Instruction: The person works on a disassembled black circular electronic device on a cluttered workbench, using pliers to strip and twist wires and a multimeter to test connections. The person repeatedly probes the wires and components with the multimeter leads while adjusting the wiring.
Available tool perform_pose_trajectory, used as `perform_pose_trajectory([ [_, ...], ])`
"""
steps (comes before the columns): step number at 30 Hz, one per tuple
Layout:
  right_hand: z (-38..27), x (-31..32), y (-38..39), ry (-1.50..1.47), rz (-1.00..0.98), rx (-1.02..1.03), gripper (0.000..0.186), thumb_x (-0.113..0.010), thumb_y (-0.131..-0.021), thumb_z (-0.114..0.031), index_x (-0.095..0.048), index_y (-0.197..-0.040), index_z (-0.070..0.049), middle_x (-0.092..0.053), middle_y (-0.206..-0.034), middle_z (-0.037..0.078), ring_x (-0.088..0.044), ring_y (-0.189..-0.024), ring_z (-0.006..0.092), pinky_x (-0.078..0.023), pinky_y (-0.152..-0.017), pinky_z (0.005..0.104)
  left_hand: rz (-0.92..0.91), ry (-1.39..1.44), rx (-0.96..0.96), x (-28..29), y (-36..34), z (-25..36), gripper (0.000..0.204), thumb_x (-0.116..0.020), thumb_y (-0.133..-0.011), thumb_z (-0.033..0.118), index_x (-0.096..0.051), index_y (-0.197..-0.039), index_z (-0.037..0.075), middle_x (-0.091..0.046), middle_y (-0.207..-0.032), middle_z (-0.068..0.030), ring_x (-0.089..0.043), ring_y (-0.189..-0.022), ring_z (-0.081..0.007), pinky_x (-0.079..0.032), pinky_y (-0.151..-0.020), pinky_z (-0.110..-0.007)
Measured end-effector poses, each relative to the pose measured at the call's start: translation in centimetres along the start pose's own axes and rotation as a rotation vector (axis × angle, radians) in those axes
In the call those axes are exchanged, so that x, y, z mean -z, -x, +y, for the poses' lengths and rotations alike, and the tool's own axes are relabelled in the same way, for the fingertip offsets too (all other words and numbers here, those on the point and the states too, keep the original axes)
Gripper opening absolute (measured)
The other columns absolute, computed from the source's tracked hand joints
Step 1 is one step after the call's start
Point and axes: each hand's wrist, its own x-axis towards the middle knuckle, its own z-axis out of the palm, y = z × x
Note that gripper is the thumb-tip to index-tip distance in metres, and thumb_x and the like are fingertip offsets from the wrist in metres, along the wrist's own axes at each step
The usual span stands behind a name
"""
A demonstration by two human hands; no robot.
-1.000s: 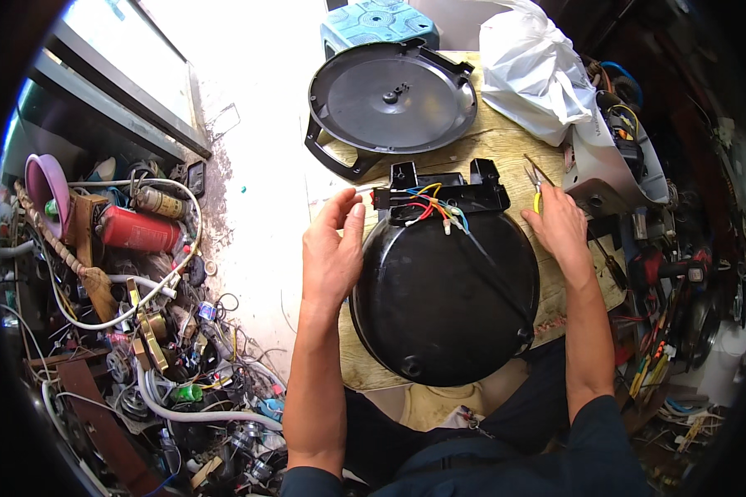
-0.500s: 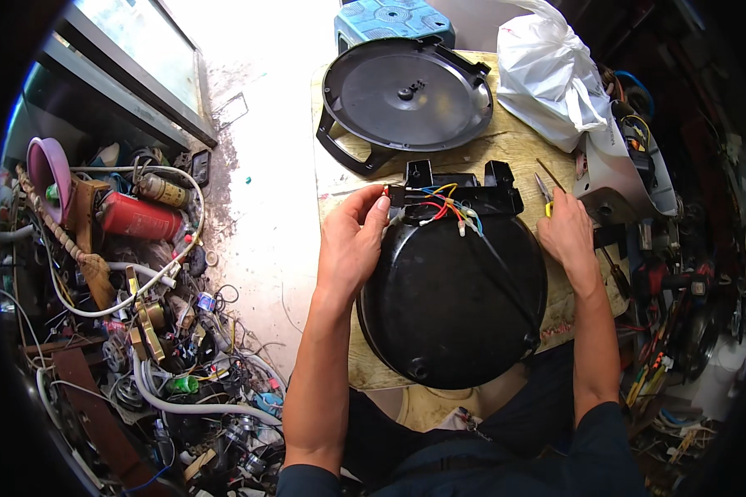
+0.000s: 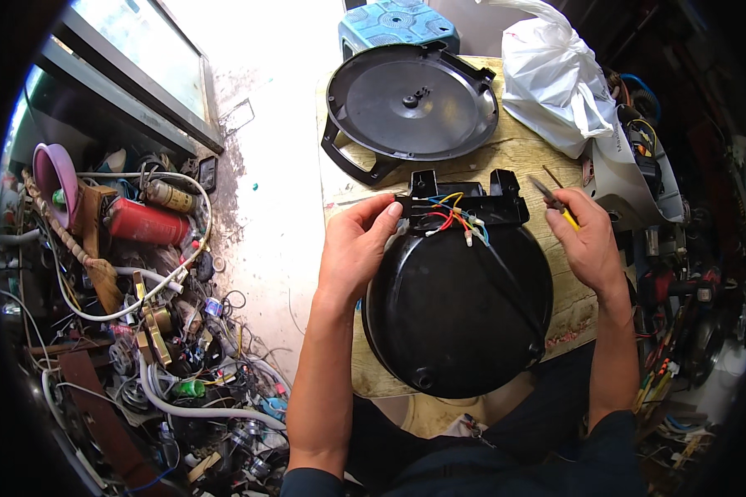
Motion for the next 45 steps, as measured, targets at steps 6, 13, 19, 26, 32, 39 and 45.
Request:
perform_pose_trajectory([
  [6,-5.8,-0.1,-2.6,0.408,-0.108,0.502,0.029,-0.082,-0.082,-0.012,-0.067,-0.105,-0.002,-0.068,-0.100,0.012,-0.064,-0.092,0.0332,-0.052,-0.082,0.0427,-0.030,0.078,0.029,0.1,0.2,1.0,0.040,-0.076,-0.100,0.023,-0.070,-0.131,0.000,-0.075,-0.106,-0.0028,-0.067,-0.086,-0.0077,-0.049,-0.071,-0.022],
  [13,-7.0,-1.0,-4.3,0.632,-0.094,0.614,0.020,-0.077,-0.082,-0.014,-0.062,-0.092,-0.005,-0.059,-0.089,0.009,-0.060,-0.089,0.0286,-0.049,-0.077,0.0418,-0.034,0.068,0.030,0.2,0.2,1.1,0.039,-0.076,-0.100,0.024,-0.070,-0.131,0.002,-0.076,-0.106,-0.0010,-0.067,-0.087,-0.0063,-0.048,-0.069,-0.021],
  [19,-7.1,-1.3,-3.5,0.534,-0.004,0.553,0.025,-0.080,-0.079,-0.011,-0.066,-0.100,-0.004,-0.063,-0.094,0.009,-0.062,-0.093,0.0295,-0.051,-0.080,0.0415,-0.047,0.096,0.025,0.2,0.2,0.9,0.040,-0.077,-0.099,0.024,-0.070,-0.131,0.001,-0.075,-0.103,-0.0005,-0.066,-0.085,-0.0057,-0.049,-0.068,-0.021],
  [26,-7.9,-1.0,0.0,0.348,0.120,0.412,0.027,-0.082,-0.076,-0.004,-0.067,-0.099,-0.004,-0.064,-0.091,0.010,-0.063,-0.084,0.0320,-0.051,-0.073,0.0428,-0.030,0.051,0.036,0.2,0.1,0.8,0.041,-0.076,-0.100,0.025,-0.070,-0.131,-0.001,-0.074,-0.102,-0.0010,-0.066,-0.085,-0.0068,-0.050,-0.068,-0.021],
  [32,-6.8,-1.9,3.8,0.284,0.075,0.295,0.031,-0.083,-0.075,-0.003,-0.068,-0.102,-0.003,-0.066,-0.094,0.011,-0.064,-0.087,0.0328,-0.051,-0.074,0.0430,-0.021,0.028,0.055,0.3,0.2,0.9,0.042,-0.075,-0.101,0.026,-0.069,-0.132,-0.002,-0.073,-0.107,-0.0041,-0.067,-0.087,-0.0088,-0.051,-0.068,-0.022],
  [39,-6.2,-2.2,5.3,0.285,0.058,0.231,0.030,-0.083,-0.074,-0.002,-0.068,-0.101,-0.002,-0.066,-0.095,0.012,-0.064,-0.088,0.0331,-0.052,-0.076,0.0433,-0.032,0.037,0.068,0.2,0.2,0.7,0.043,-0.074,-0.101,0.025,-0.067,-0.133,-0.003,-0.074,-0.108,-0.0040,-0.067,-0.086,-0.0084,-0.051,-0.067,-0.022],
  [45,-6.8,-2.6,4.9,0.248,0.058,0.262,0.031,-0.083,-0.074,-0.003,-0.068,-0.101,-0.003,-0.066,-0.095,0.012,-0.064,-0.088,0.0330,-0.052,-0.076,0.0437,-0.026,0.039,0.080,0.3,0.1,0.6,0.043,-0.075,-0.101,0.025,-0.067,-0.133,-0.003,-0.074,-0.107,-0.0037,-0.066,-0.083,-0.0078,-0.051,-0.066,-0.021],
])
